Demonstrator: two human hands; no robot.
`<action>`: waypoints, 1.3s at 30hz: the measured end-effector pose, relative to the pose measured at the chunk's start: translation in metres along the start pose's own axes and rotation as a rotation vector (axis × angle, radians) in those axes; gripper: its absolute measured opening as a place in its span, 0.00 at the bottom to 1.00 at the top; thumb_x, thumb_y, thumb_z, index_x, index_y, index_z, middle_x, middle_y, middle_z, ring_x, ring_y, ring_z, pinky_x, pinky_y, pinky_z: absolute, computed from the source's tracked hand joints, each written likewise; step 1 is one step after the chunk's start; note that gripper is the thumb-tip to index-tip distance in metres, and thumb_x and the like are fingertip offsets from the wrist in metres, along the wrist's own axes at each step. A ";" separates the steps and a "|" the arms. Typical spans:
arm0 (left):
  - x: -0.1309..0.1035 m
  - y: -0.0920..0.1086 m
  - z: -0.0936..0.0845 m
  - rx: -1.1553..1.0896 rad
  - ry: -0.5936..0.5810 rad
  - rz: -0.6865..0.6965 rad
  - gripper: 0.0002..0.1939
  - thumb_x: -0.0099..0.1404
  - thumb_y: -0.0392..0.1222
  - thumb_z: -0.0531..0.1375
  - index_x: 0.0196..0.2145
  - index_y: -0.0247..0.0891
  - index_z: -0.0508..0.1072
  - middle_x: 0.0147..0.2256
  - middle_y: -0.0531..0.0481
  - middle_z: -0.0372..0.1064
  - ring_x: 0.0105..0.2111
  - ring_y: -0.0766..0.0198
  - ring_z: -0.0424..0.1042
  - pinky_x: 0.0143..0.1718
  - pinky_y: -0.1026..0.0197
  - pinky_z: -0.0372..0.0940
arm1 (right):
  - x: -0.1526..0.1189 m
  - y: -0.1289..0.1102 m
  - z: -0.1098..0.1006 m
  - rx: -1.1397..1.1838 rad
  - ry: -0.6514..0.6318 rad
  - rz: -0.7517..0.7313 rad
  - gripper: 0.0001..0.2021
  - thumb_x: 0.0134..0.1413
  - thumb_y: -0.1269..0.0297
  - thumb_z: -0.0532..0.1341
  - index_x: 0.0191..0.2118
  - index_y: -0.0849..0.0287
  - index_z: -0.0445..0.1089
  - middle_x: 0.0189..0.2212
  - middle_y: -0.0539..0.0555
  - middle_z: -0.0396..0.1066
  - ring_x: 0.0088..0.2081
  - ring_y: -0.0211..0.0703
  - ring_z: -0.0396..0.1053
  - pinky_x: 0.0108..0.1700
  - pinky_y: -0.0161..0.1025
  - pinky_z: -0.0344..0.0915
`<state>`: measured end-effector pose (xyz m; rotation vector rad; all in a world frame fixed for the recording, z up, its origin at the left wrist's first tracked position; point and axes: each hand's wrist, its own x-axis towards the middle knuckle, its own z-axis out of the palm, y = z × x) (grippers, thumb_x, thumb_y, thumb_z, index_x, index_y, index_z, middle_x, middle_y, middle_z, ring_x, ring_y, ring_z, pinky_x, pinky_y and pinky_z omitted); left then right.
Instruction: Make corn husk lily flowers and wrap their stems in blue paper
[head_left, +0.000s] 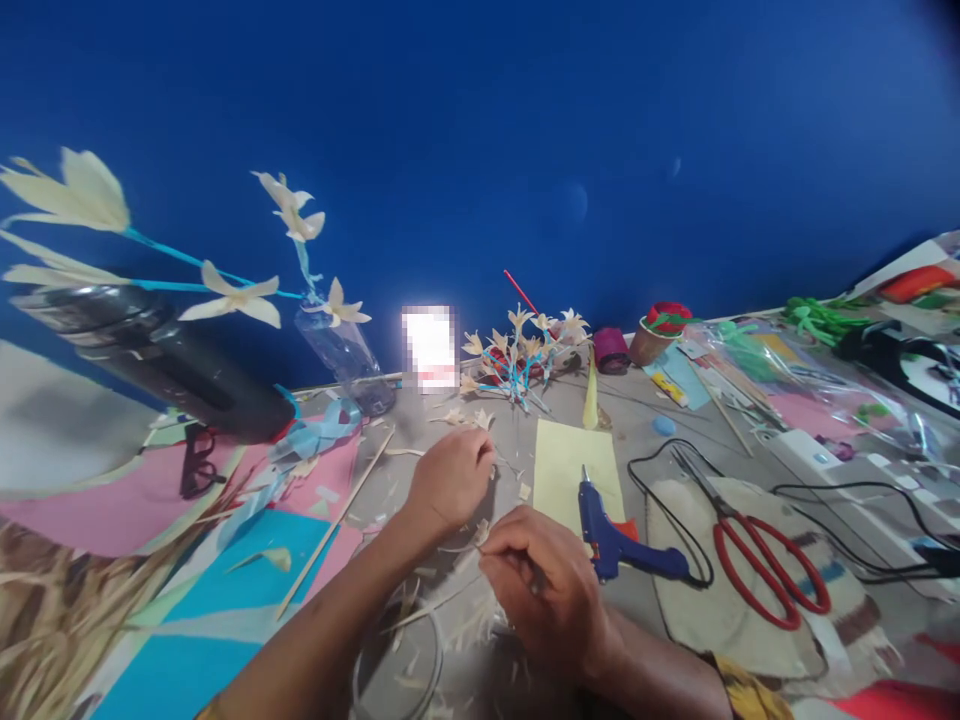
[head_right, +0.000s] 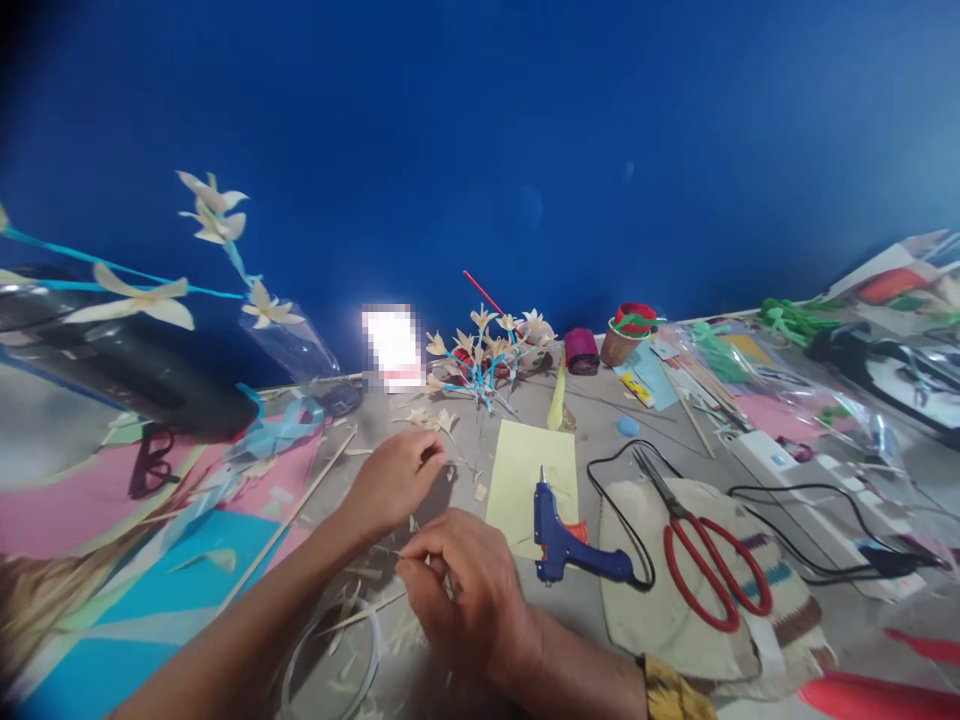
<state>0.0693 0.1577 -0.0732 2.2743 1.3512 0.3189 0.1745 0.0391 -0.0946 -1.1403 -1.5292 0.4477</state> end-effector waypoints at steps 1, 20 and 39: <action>0.011 0.005 0.008 0.061 0.008 -0.019 0.11 0.67 0.38 0.52 0.31 0.39 0.73 0.37 0.44 0.72 0.39 0.54 0.71 0.38 0.56 0.60 | 0.000 0.000 0.000 0.003 -0.012 0.009 0.06 0.57 0.72 0.58 0.30 0.56 0.70 0.23 0.50 0.71 0.25 0.38 0.69 0.30 0.34 0.65; 0.041 0.007 0.058 0.321 -0.082 -0.037 0.14 0.70 0.39 0.48 0.41 0.36 0.73 0.44 0.39 0.71 0.43 0.52 0.75 0.39 0.56 0.65 | 0.003 0.010 0.001 -0.002 -0.112 -0.015 0.07 0.58 0.70 0.58 0.29 0.58 0.70 0.22 0.48 0.71 0.23 0.36 0.64 0.28 0.34 0.58; -0.030 -0.074 -0.051 -0.206 0.317 -0.355 0.12 0.56 0.46 0.62 0.37 0.39 0.75 0.28 0.52 0.75 0.27 0.60 0.71 0.32 0.59 0.62 | 0.007 0.011 -0.007 0.192 -0.039 0.443 0.05 0.55 0.66 0.61 0.29 0.59 0.71 0.21 0.48 0.67 0.22 0.34 0.61 0.25 0.32 0.56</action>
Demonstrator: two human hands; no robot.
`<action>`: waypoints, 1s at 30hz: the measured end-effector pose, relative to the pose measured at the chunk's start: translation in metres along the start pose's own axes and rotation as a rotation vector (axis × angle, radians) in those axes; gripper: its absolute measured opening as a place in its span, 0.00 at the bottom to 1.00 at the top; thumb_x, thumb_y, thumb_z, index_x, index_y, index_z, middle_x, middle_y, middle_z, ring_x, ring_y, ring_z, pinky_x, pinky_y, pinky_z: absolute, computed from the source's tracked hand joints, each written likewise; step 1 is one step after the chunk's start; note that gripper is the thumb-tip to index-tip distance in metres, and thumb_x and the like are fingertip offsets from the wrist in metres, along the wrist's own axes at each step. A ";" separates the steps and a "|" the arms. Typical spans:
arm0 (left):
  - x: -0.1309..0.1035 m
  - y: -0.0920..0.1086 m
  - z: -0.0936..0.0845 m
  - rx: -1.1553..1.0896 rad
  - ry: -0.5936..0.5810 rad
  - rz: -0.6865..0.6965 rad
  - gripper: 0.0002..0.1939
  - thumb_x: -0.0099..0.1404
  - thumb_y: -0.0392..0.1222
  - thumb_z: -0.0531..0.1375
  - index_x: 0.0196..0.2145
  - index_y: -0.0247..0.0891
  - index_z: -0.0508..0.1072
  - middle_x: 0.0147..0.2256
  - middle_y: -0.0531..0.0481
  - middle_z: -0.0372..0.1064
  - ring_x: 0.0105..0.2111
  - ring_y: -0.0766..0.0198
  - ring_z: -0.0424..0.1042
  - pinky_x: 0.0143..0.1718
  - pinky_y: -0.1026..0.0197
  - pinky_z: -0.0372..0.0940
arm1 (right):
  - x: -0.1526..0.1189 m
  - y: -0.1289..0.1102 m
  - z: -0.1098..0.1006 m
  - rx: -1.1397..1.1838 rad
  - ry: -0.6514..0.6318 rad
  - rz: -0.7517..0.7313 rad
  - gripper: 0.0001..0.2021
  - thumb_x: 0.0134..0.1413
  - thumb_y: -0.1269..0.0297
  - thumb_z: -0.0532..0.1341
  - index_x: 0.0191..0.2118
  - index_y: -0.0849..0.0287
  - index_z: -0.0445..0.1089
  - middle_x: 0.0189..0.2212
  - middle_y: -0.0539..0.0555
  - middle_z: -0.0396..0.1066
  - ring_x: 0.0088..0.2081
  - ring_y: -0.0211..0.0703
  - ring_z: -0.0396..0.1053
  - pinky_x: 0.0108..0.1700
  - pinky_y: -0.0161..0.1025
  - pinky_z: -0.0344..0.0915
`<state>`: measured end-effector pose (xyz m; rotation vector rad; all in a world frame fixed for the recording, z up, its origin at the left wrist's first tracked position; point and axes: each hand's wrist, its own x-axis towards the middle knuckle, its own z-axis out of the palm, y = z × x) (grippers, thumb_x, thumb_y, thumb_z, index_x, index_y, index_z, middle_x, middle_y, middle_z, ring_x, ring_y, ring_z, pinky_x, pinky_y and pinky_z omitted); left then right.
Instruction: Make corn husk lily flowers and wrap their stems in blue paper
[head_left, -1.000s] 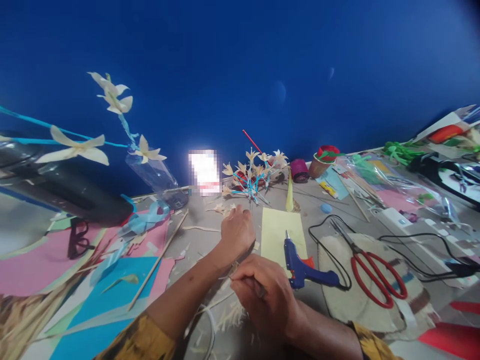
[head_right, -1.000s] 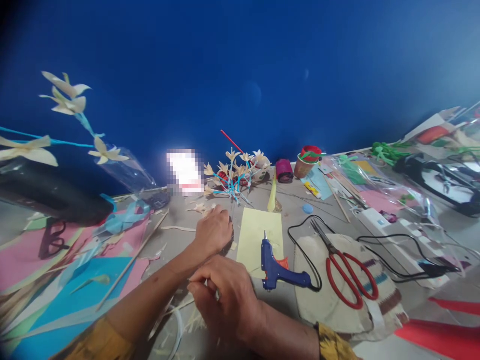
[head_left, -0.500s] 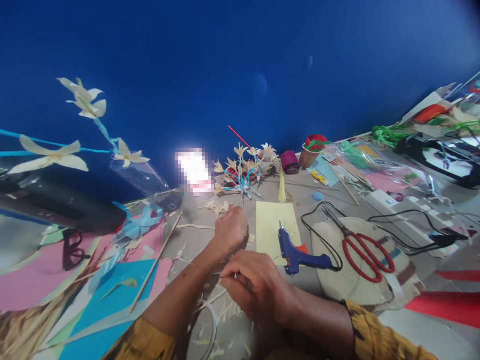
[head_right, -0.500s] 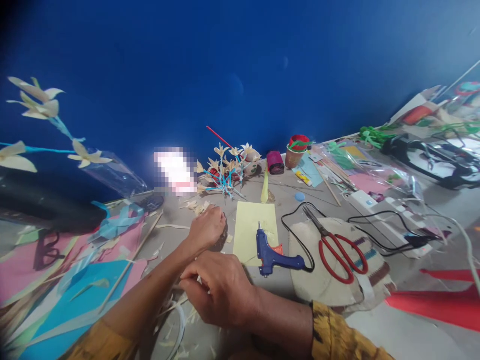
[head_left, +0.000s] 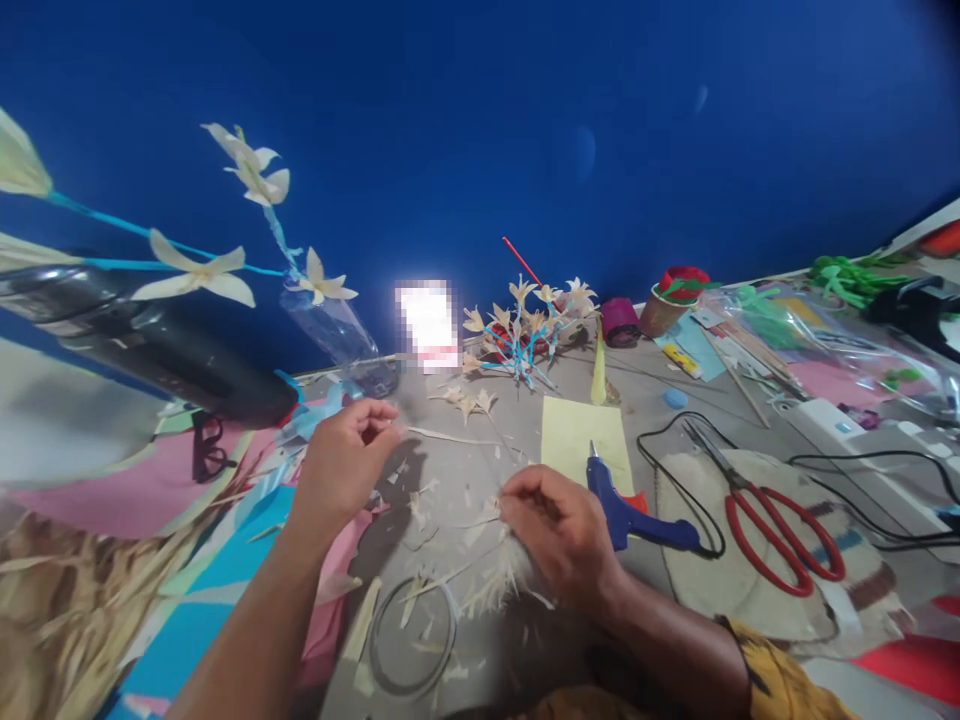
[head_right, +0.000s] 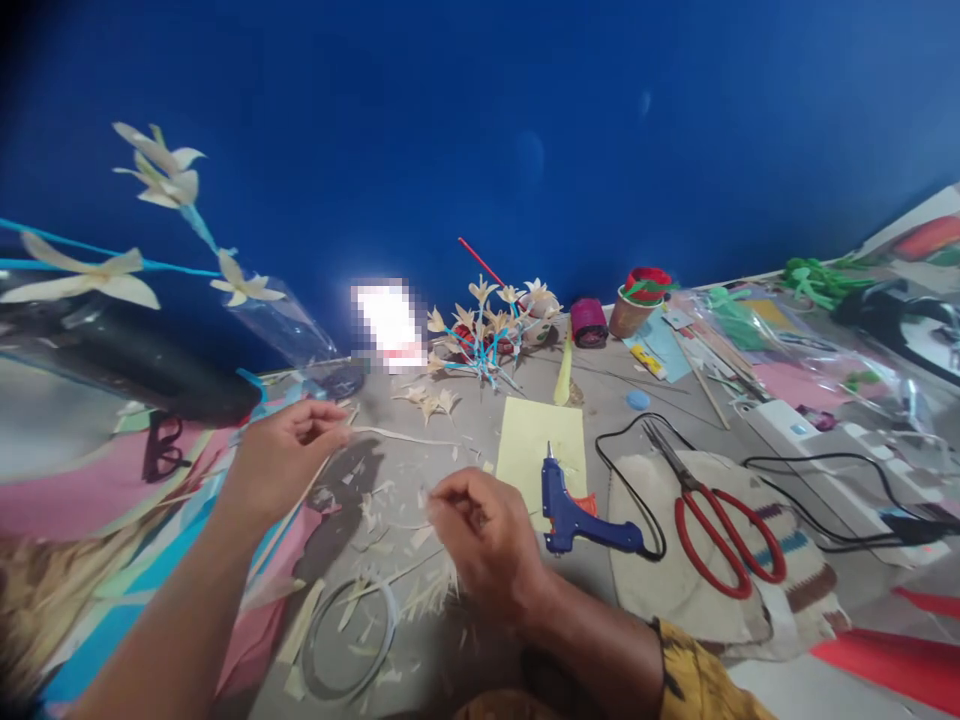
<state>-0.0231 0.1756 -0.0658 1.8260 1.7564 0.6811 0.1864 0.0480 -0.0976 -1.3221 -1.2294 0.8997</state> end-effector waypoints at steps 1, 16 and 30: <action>-0.001 -0.010 -0.001 0.037 0.025 -0.027 0.12 0.56 0.47 0.61 0.36 0.39 0.75 0.28 0.51 0.76 0.28 0.59 0.72 0.33 0.59 0.63 | 0.002 0.000 -0.001 0.080 0.006 0.075 0.05 0.55 0.65 0.62 0.30 0.59 0.71 0.21 0.48 0.68 0.21 0.33 0.60 0.24 0.32 0.56; 0.009 -0.055 -0.003 0.266 0.121 -0.099 0.11 0.54 0.48 0.59 0.33 0.42 0.74 0.33 0.47 0.79 0.35 0.53 0.75 0.35 0.58 0.62 | 0.017 0.024 -0.007 0.608 0.076 0.349 0.15 0.51 0.54 0.71 0.30 0.59 0.70 0.24 0.47 0.68 0.18 0.26 0.52 0.20 0.28 0.46; 0.010 -0.062 0.012 0.352 0.085 -0.087 0.10 0.61 0.46 0.55 0.35 0.42 0.75 0.35 0.43 0.79 0.37 0.49 0.75 0.34 0.57 0.61 | 0.017 0.018 -0.008 0.625 0.054 0.354 0.14 0.51 0.55 0.71 0.30 0.60 0.70 0.24 0.48 0.68 0.18 0.27 0.51 0.20 0.30 0.45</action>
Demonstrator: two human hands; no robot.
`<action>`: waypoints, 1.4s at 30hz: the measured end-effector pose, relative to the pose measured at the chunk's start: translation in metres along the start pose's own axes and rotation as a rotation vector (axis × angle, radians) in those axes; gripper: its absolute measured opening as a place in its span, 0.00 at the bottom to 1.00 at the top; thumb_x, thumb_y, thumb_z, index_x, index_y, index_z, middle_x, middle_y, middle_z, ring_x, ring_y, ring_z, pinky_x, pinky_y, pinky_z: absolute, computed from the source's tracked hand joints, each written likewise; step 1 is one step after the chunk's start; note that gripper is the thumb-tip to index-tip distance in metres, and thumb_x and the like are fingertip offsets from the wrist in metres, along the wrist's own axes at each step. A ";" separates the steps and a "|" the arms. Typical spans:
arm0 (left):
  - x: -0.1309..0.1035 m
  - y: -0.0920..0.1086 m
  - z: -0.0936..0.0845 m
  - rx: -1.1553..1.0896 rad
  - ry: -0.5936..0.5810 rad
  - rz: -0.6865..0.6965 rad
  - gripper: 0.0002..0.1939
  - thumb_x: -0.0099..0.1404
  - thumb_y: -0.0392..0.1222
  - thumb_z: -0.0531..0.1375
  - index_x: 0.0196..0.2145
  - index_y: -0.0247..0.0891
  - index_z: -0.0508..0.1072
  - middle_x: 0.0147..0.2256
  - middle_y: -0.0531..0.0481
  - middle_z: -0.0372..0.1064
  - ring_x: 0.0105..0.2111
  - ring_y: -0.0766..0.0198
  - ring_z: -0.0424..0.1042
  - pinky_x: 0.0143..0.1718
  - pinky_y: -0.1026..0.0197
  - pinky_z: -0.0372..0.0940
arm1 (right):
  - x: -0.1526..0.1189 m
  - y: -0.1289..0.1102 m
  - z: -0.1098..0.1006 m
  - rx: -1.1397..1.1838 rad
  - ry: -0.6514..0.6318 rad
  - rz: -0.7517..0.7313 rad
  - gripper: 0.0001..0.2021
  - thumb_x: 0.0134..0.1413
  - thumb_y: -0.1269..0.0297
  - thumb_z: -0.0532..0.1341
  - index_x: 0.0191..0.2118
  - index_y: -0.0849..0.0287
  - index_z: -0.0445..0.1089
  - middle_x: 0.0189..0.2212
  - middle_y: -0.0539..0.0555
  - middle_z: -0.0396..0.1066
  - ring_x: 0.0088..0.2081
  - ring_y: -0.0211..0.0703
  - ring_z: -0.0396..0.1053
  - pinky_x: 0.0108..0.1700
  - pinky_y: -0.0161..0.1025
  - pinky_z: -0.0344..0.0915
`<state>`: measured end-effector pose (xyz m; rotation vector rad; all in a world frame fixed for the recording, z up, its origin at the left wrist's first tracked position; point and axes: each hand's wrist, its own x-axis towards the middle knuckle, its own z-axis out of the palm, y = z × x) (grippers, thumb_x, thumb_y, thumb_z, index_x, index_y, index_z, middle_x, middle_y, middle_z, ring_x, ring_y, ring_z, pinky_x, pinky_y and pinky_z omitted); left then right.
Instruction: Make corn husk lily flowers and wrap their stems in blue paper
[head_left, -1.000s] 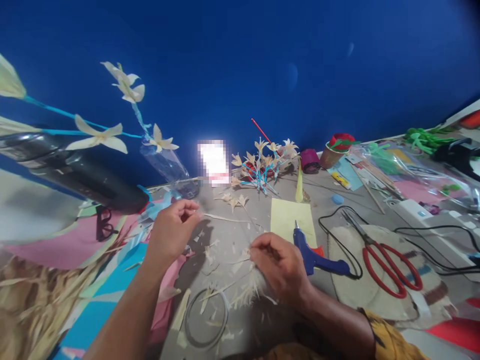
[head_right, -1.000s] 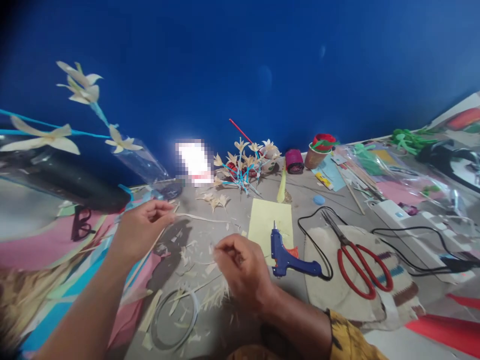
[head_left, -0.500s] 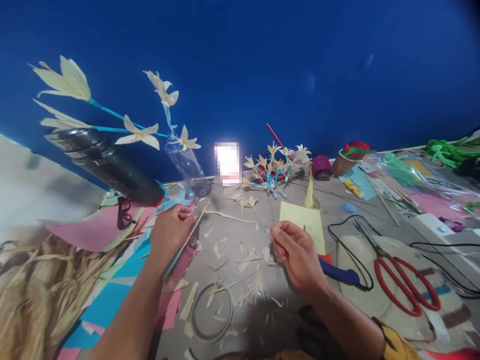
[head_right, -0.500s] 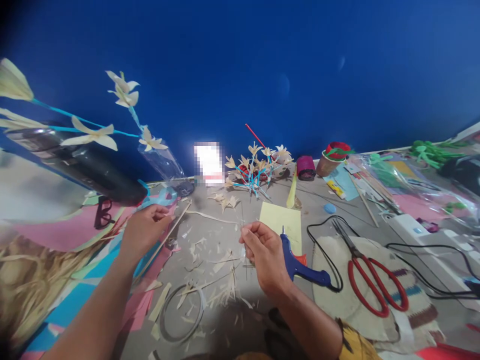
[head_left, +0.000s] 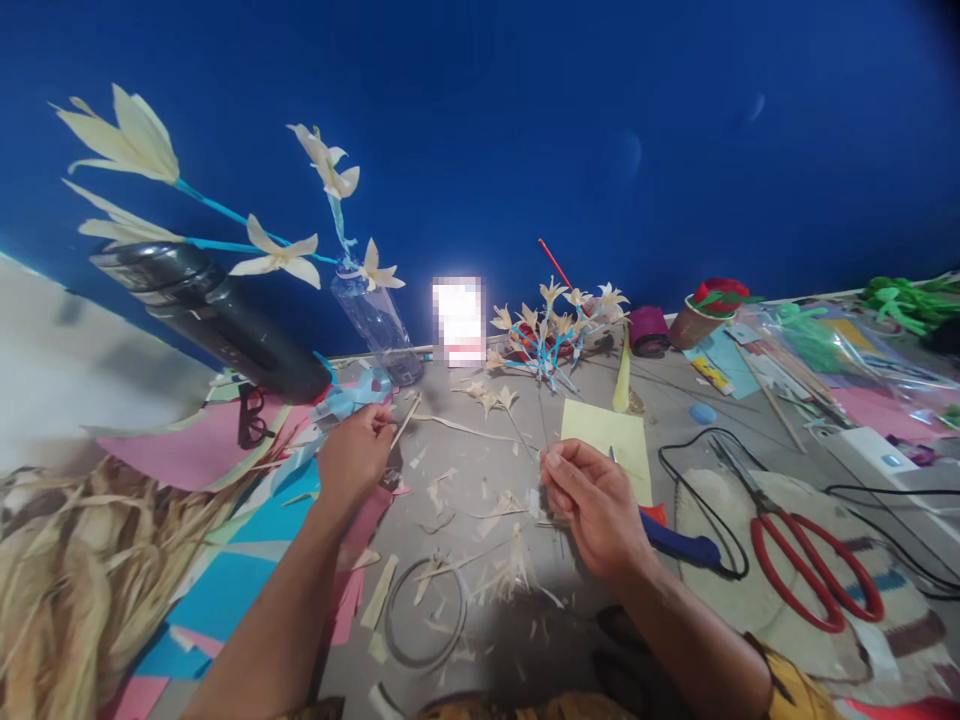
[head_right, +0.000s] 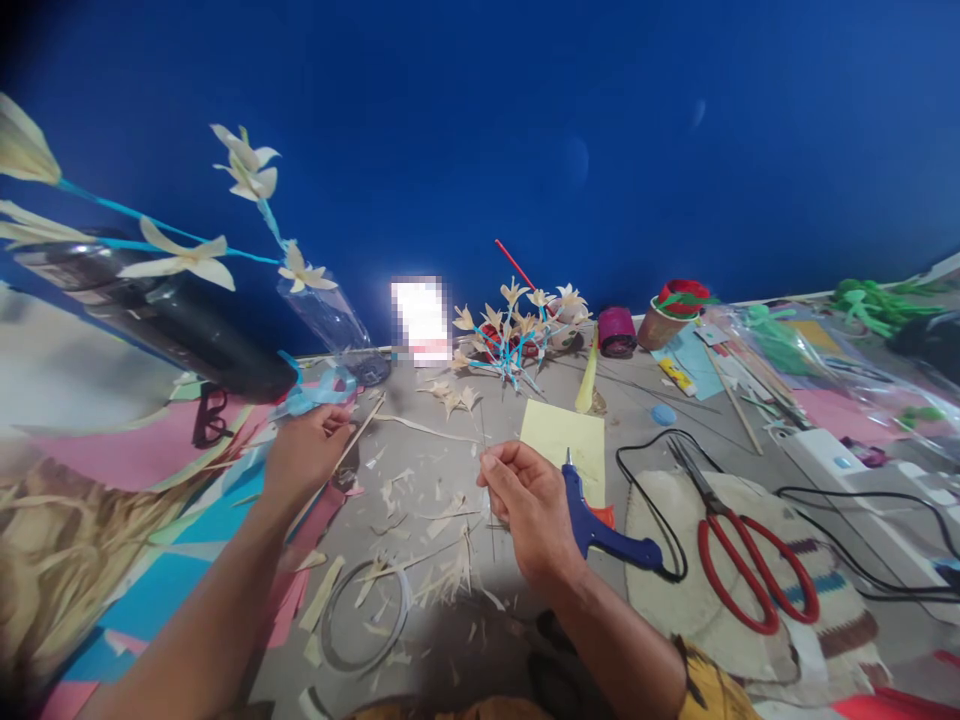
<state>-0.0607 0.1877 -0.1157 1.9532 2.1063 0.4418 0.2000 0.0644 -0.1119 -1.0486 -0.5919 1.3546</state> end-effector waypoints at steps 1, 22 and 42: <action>-0.001 0.001 -0.001 -0.006 0.012 0.002 0.10 0.61 0.45 0.55 0.34 0.42 0.75 0.34 0.43 0.79 0.36 0.50 0.75 0.34 0.57 0.61 | 0.000 0.000 0.000 -0.004 0.000 0.002 0.15 0.51 0.55 0.71 0.30 0.60 0.70 0.24 0.48 0.68 0.19 0.27 0.51 0.20 0.30 0.44; -0.012 0.108 0.038 -0.054 -0.154 0.239 0.10 0.60 0.43 0.59 0.24 0.37 0.73 0.29 0.41 0.74 0.33 0.53 0.71 0.33 0.57 0.59 | -0.007 -0.002 0.008 -0.157 -0.050 -0.021 0.18 0.47 0.49 0.70 0.30 0.60 0.70 0.22 0.48 0.68 0.18 0.29 0.51 0.20 0.30 0.45; -0.032 0.085 0.002 -1.476 -0.590 -0.107 0.20 0.44 0.41 0.76 0.29 0.35 0.71 0.27 0.51 0.71 0.23 0.71 0.66 0.25 0.66 0.59 | -0.011 -0.005 0.008 -0.301 -0.145 -0.043 0.16 0.51 0.51 0.68 0.30 0.61 0.71 0.23 0.49 0.68 0.20 0.31 0.52 0.22 0.32 0.48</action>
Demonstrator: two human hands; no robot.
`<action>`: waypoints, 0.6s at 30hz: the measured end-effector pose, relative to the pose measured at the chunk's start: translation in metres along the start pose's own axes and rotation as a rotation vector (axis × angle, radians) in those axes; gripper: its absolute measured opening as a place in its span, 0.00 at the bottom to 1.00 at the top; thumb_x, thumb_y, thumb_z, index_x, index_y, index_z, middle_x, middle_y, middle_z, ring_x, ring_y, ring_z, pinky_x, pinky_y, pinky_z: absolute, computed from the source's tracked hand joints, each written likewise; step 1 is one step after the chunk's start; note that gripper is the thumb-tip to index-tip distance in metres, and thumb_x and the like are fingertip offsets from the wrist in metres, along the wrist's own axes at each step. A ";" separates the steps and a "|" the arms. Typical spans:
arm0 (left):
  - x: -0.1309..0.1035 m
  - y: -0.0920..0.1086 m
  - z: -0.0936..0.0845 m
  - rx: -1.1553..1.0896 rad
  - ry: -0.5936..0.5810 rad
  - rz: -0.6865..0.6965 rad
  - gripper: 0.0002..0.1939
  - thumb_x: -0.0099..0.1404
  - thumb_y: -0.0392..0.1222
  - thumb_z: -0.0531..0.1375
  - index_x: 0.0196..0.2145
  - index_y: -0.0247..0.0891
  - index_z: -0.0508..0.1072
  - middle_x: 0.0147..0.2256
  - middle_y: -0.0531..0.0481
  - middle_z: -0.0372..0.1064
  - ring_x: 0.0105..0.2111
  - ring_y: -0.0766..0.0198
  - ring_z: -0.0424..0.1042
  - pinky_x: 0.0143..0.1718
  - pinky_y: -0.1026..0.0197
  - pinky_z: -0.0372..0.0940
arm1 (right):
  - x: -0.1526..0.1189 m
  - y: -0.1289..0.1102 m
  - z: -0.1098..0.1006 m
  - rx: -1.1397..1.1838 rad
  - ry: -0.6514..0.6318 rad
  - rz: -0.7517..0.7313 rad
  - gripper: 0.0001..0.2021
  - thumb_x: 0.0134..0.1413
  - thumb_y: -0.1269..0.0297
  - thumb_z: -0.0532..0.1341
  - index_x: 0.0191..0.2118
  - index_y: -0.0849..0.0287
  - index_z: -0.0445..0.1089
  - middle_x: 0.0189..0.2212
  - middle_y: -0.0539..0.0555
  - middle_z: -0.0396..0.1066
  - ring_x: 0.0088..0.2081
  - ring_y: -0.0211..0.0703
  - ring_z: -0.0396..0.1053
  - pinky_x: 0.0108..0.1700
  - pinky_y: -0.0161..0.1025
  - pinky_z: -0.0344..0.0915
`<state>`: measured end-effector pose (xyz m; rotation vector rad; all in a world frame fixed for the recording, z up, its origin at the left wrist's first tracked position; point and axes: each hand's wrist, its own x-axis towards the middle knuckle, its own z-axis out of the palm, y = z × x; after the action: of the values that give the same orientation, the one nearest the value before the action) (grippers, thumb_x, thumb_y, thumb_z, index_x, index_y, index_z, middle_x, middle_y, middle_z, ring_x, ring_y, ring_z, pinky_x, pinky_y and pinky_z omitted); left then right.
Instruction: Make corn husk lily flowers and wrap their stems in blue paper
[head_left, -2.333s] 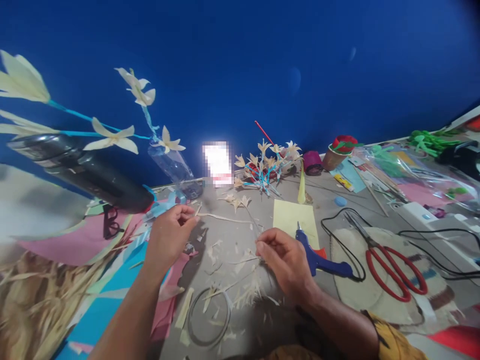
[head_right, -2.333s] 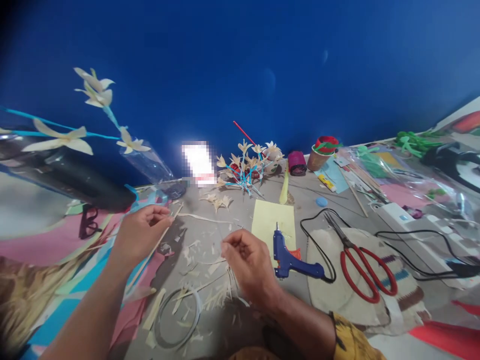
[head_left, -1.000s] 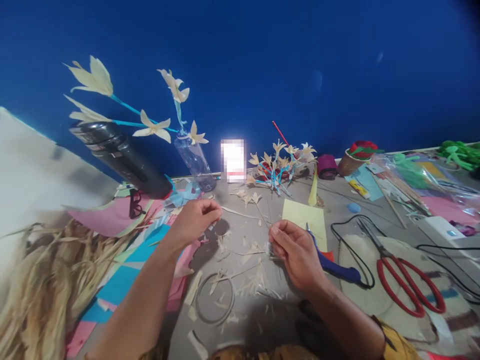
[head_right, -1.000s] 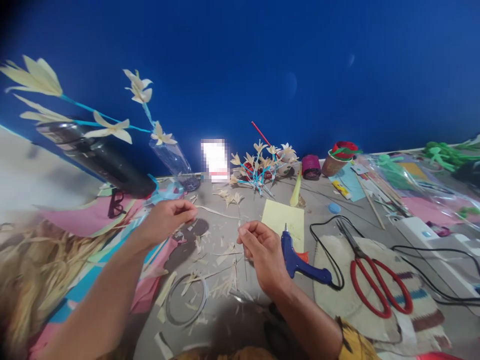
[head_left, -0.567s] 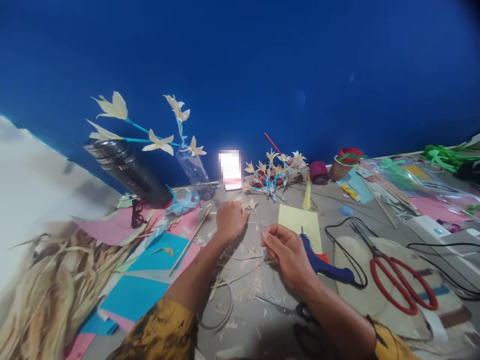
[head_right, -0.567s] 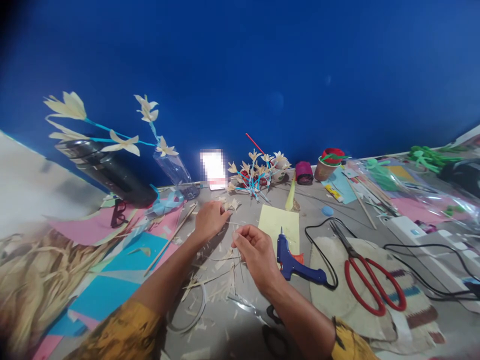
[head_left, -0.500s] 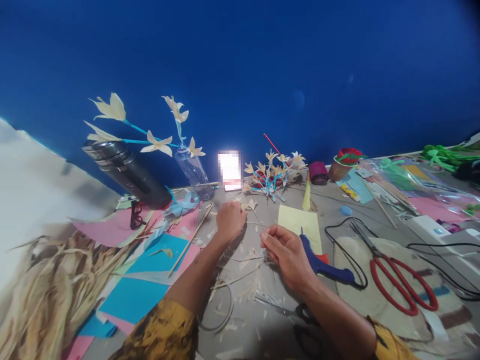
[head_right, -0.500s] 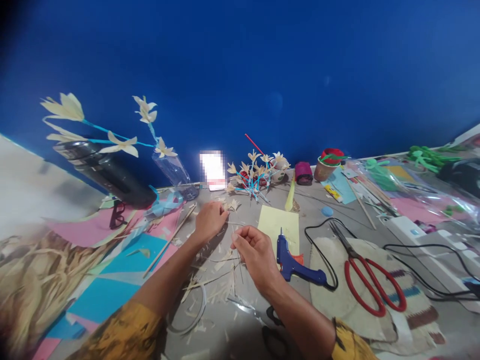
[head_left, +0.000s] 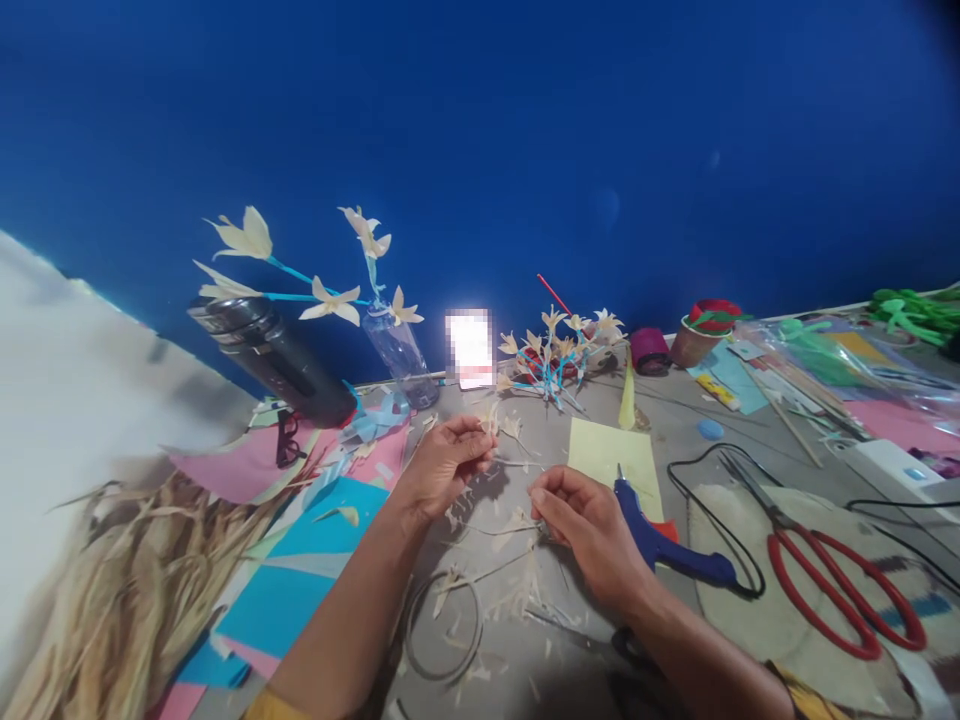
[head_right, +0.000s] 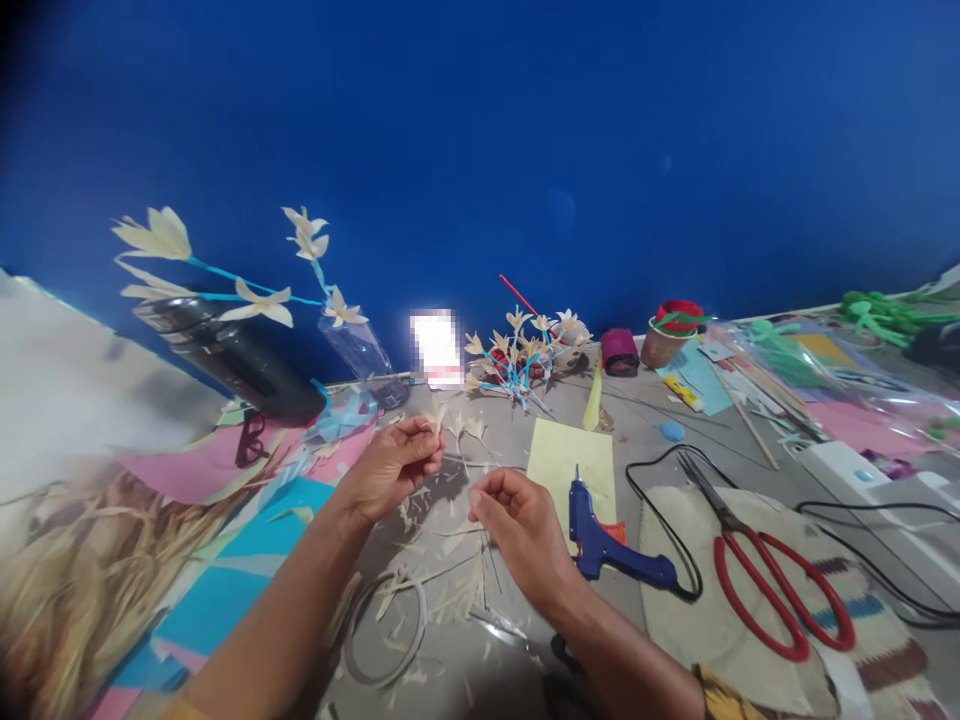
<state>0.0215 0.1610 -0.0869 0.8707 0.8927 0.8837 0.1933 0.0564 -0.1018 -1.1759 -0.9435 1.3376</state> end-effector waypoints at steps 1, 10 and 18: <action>0.000 0.001 0.001 -0.058 -0.017 -0.011 0.19 0.44 0.40 0.76 0.29 0.34 0.72 0.27 0.51 0.71 0.23 0.71 0.65 0.25 0.67 0.58 | 0.000 0.001 0.000 -0.010 0.003 -0.012 0.16 0.51 0.51 0.67 0.31 0.60 0.71 0.22 0.49 0.68 0.20 0.31 0.53 0.22 0.32 0.49; -0.005 0.007 0.004 -0.264 -0.065 -0.066 0.13 0.49 0.38 0.75 0.27 0.33 0.75 0.31 0.49 0.72 0.29 0.68 0.69 0.27 0.66 0.62 | -0.004 -0.002 -0.001 -0.182 0.008 -0.128 0.14 0.56 0.52 0.65 0.31 0.60 0.73 0.22 0.49 0.67 0.23 0.35 0.59 0.25 0.34 0.56; -0.008 0.007 0.012 0.039 0.103 0.193 0.14 0.47 0.41 0.73 0.25 0.36 0.72 0.24 0.53 0.71 0.24 0.70 0.66 0.28 0.65 0.61 | -0.003 0.003 -0.003 -0.177 0.038 -0.147 0.15 0.57 0.51 0.64 0.32 0.59 0.73 0.23 0.49 0.67 0.24 0.36 0.59 0.27 0.34 0.57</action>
<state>0.0277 0.1535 -0.0745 0.9640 0.9282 1.0892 0.1958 0.0529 -0.1049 -1.2354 -1.1167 1.1295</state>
